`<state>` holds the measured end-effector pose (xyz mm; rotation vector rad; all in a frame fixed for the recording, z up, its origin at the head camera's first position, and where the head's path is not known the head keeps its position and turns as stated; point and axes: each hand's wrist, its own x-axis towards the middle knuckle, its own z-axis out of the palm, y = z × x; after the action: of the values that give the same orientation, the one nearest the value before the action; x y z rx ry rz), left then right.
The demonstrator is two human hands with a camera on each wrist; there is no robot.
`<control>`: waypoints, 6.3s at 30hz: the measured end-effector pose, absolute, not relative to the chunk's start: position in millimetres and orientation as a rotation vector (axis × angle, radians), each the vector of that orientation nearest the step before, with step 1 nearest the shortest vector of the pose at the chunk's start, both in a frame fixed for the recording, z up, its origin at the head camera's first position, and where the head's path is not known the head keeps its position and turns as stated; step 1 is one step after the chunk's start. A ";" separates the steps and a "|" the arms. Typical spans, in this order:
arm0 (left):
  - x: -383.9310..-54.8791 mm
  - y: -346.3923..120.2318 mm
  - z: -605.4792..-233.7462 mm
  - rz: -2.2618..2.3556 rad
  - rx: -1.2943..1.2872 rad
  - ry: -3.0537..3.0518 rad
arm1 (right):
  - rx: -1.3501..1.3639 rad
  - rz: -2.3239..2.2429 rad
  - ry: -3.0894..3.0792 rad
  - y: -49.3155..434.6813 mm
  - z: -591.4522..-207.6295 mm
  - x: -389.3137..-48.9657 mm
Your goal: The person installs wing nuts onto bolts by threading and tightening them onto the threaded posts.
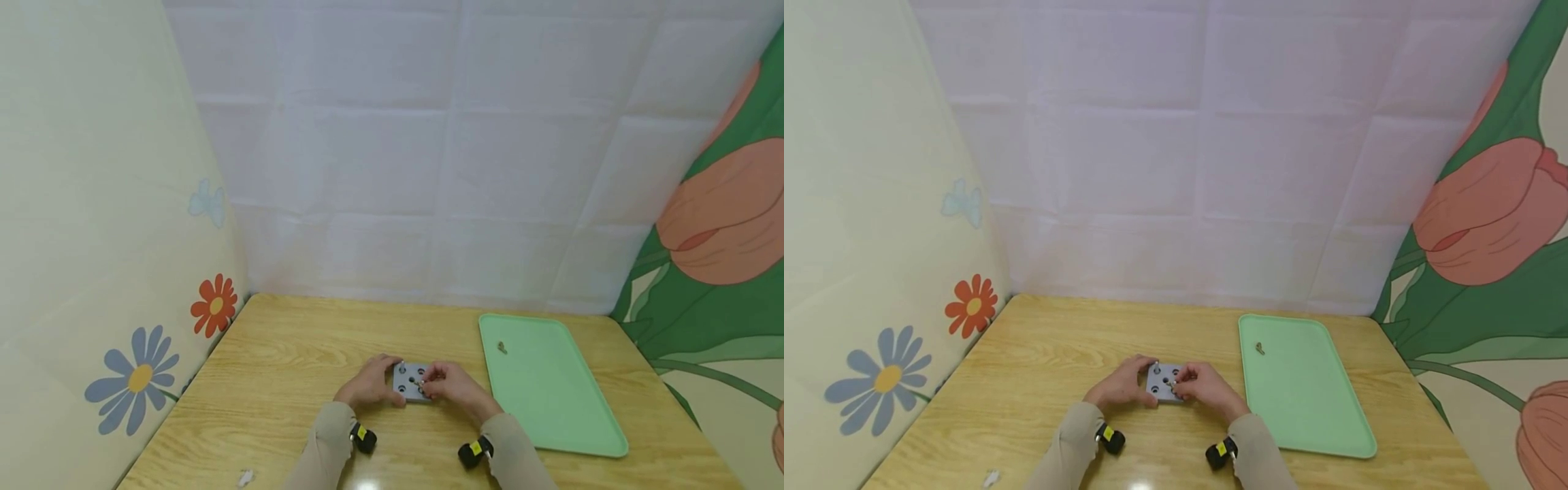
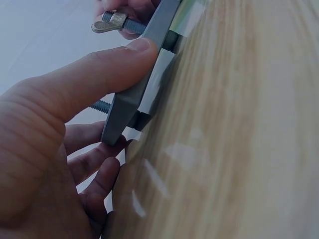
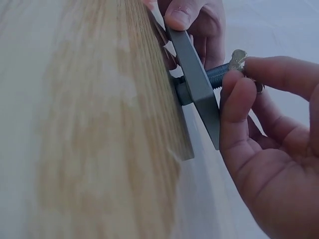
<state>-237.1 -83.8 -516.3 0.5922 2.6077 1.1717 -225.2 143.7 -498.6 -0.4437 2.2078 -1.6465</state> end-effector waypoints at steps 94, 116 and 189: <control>-239.2 -84.2 -521.0 1.231 0.559 2.563 | -0.448 -1.623 2.202 142.9 -502.9 -227.8; -238.9 -83.3 -519.4 1.190 0.601 2.604 | -0.498 -1.595 2.201 144.1 -500.9 -226.0; -236.8 -83.1 -518.5 1.189 0.591 2.599 | -0.458 -1.612 2.217 142.4 -504.4 -226.5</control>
<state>-236.8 -83.1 -518.5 0.5914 2.5989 1.1893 -226.5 142.4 -504.4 -0.4581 2.2172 -1.6118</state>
